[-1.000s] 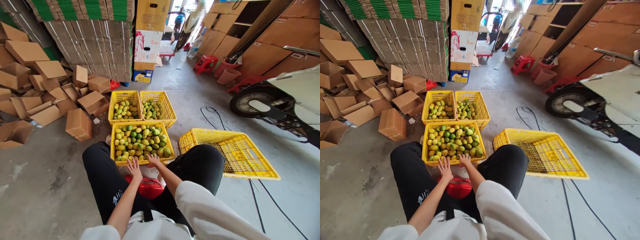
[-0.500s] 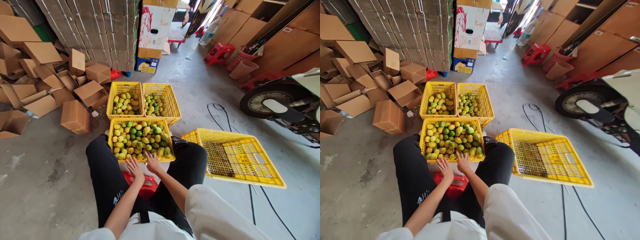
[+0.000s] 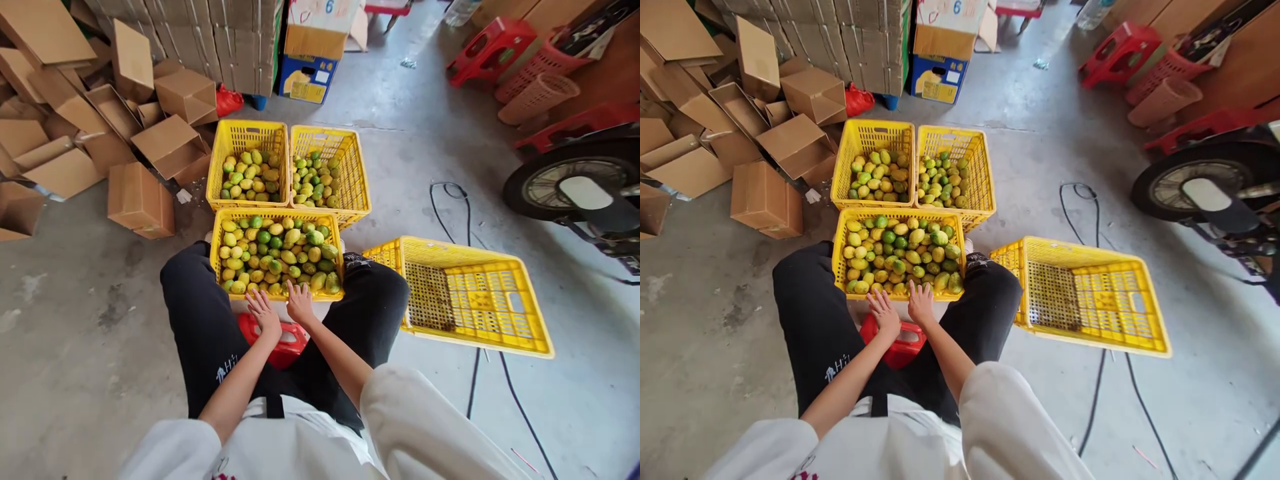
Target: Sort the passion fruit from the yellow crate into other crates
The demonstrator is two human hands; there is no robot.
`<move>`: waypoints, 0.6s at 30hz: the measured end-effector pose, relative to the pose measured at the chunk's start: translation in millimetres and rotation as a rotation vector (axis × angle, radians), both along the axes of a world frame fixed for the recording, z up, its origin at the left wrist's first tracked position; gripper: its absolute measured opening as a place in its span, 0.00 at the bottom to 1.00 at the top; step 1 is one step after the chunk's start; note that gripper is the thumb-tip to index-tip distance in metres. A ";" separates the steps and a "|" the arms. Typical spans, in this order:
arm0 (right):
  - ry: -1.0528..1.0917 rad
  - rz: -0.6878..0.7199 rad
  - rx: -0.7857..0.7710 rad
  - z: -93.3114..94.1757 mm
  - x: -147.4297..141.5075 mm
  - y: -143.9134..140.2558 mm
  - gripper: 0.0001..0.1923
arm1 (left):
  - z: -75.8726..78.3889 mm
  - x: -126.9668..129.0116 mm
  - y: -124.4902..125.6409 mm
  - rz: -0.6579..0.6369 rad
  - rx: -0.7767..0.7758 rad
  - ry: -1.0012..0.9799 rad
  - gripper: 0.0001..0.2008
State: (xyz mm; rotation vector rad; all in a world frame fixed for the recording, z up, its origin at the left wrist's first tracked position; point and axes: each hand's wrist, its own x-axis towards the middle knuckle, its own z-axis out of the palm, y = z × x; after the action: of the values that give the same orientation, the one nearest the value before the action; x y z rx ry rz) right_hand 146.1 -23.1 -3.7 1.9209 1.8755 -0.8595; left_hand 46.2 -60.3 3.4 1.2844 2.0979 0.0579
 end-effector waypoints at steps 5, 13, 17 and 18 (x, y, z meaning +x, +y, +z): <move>0.047 -0.007 -0.079 0.7 4.9 4.0 0.46 | 6.1 -10.5 16.4 -0.151 -0.132 -0.111 0.39; 0.097 -0.177 -0.161 -8.0 5.1 17.8 0.46 | -6.2 -32.5 26.6 -0.069 0.143 -0.454 0.22; 0.114 -0.328 -0.059 -17.5 8.4 39.7 0.38 | -11.0 -39.4 52.2 -0.054 0.222 -0.616 0.20; 0.126 -0.345 -0.015 -18.5 10.7 49.7 0.37 | -10.4 -39.1 62.7 -0.045 0.252 -0.640 0.20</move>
State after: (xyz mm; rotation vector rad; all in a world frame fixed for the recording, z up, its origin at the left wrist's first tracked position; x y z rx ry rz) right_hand 156.8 26.7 -22.2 2.2687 1.6187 -1.1146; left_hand 7.1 2.4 -7.0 1.2421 1.5385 0.6443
